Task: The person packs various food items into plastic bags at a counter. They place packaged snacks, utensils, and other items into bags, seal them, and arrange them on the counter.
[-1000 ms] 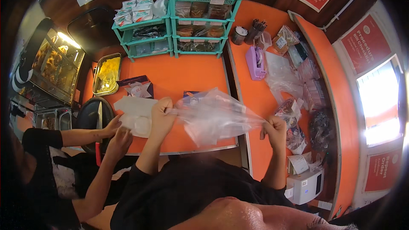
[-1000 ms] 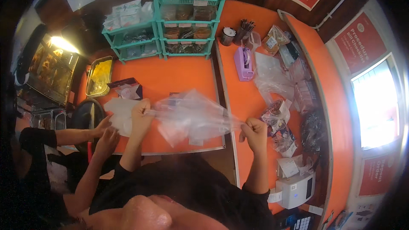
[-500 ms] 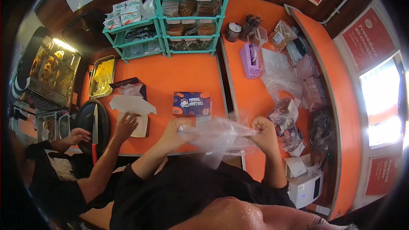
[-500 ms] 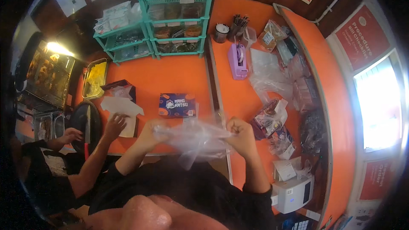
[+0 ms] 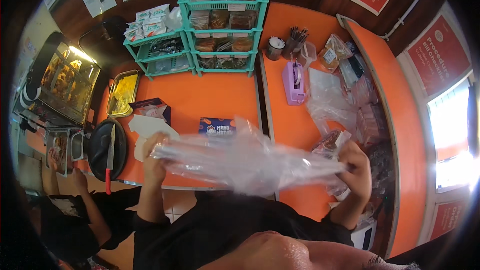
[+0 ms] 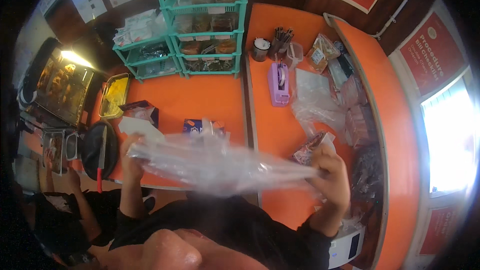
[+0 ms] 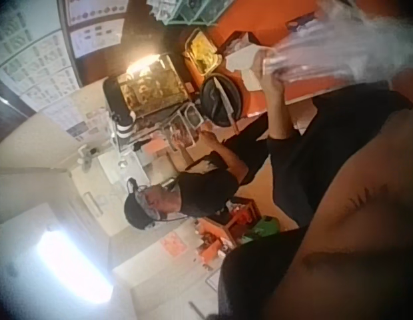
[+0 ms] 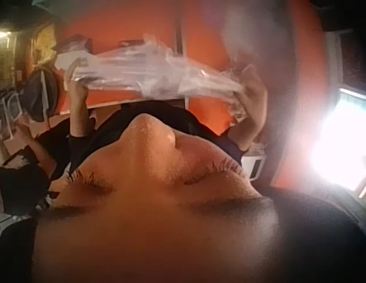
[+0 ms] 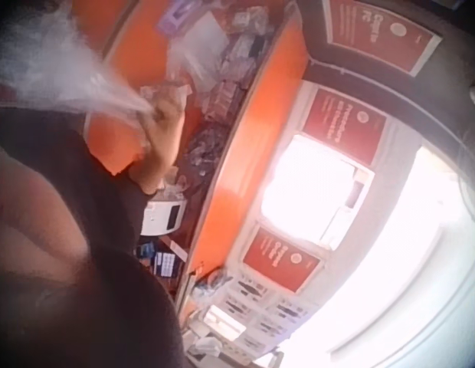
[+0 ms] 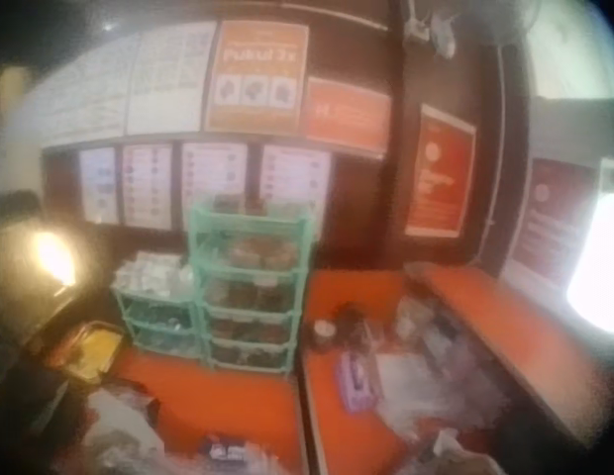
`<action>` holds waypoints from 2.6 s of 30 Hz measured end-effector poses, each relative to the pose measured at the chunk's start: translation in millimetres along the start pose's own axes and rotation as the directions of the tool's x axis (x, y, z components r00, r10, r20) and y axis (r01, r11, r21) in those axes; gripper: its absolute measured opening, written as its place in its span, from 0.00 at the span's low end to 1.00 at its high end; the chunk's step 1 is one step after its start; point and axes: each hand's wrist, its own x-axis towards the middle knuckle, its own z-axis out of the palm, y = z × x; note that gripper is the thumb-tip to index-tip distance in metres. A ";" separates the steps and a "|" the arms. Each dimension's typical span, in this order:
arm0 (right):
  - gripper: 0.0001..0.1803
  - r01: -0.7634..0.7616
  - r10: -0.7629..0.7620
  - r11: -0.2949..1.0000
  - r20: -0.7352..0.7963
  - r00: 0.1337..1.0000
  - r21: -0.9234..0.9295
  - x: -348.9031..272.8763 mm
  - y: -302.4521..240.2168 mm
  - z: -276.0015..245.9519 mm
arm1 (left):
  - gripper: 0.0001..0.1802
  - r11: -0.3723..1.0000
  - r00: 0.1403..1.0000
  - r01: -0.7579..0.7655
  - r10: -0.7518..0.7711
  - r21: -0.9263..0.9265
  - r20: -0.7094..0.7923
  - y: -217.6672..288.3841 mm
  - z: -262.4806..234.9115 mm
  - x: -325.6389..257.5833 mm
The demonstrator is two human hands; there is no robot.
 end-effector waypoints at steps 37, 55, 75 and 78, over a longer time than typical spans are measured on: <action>0.36 -0.201 0.213 0.969 0.075 0.974 -0.144 -29.6 7.3 243.2 | 0.21 0.567 0.868 -0.393 -0.032 0.724 0.496 -4.5 19.2 -92.1; 0.29 -0.562 0.627 0.775 0.243 0.740 -0.288 -53.0 196.9 315.7 | 0.42 0.367 0.981 -0.116 -0.105 0.923 0.166 -197.3 -92.8 -115.2; 0.61 0.394 0.128 0.804 0.777 0.617 -0.445 128.6 138.7 372.8 | 0.63 0.401 0.799 0.401 -0.593 0.824 -0.100 -160.5 -41.2 -93.5; 0.58 0.315 0.121 0.849 0.736 0.666 -0.424 134.9 141.3 352.1 | 0.63 0.389 0.775 0.425 -0.624 0.817 -0.106 -163.9 -44.6 -93.6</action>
